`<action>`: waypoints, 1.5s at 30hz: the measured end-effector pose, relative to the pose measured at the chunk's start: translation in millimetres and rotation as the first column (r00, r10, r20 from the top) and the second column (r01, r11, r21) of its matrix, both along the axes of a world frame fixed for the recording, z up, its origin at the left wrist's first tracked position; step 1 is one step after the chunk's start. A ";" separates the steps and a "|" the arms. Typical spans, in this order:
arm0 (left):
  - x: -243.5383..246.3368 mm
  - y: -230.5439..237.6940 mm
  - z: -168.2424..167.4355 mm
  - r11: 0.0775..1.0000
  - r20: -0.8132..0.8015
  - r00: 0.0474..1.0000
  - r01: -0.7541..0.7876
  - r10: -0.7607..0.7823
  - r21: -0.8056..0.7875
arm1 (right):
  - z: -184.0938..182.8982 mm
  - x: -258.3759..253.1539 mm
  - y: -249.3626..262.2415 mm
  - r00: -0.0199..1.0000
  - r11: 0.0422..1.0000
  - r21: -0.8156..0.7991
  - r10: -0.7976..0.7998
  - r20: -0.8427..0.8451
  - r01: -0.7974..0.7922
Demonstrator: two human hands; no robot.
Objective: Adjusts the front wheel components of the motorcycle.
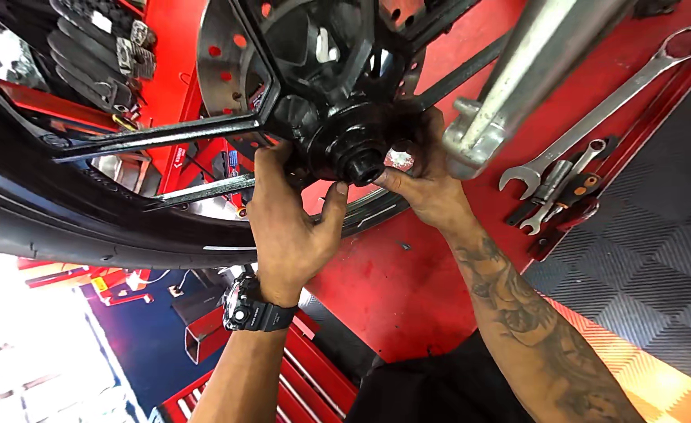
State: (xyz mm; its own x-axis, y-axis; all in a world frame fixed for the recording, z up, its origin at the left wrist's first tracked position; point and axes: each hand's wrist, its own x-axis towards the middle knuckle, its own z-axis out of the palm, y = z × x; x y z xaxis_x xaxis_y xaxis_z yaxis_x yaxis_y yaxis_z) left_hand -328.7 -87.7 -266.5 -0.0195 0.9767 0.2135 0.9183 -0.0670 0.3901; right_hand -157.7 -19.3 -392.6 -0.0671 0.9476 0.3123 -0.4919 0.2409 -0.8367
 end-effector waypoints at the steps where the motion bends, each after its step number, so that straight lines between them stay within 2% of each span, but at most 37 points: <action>1: -0.6 0.2 -0.2 1.000 0.006 1.000 0.006 -0.006 0.001 | -0.7 -0.1 0.4 1.000 1.000 0.003 -0.004 0.000 0.004; 13: -2.8 6.0 -1.7 0.999 -0.008 1.000 0.011 -0.010 0.044 | -4.3 2.1 2.9 0.997 1.000 -0.005 0.002 -0.077 -0.003; 16: -2.7 6.8 -4.1 0.998 -0.017 1.000 0.002 -0.001 0.058 | -0.7 -6.2 -8.3 0.985 0.985 -0.096 -0.154 -0.079 0.146; 19: -0.8 3.7 -5.5 0.999 -0.006 1.000 -0.010 0.010 0.053 | 5.5 -24.8 -30.4 0.894 0.873 -0.240 -0.446 -0.046 0.424; 22: 2.5 -1.8 -8.9 0.996 -0.027 0.999 -0.031 0.033 0.082 | 22.1 -36.8 -56.0 0.847 0.808 -0.303 -0.532 -0.003 0.506; 27: 5.9 0.2 -18.0 0.965 -0.026 0.999 -0.013 0.020 0.260 | 54.8 -49.2 -73.2 0.917 0.861 -0.372 -0.395 -0.056 0.348; 32: 9.2 3.8 -14.8 0.957 0.032 0.998 0.046 -0.057 0.286 | 58.0 -53.2 -72.8 0.912 0.835 -0.481 -0.380 -0.156 0.266; 45: 16.3 7.1 -17.4 0.945 0.110 0.990 0.048 -0.088 0.325 | 65.7 -53.3 -76.0 0.905 0.820 -0.524 -0.380 -0.193 0.232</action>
State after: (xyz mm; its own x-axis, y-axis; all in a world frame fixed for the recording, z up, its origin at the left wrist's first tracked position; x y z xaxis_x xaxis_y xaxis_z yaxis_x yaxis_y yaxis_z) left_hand -312.4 -80.6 -283.9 -0.0005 0.8569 0.5155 0.8541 -0.2677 0.4459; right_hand -211.1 -95.3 -326.9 0.2709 0.9360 -0.2245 -0.6882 0.0253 -0.7251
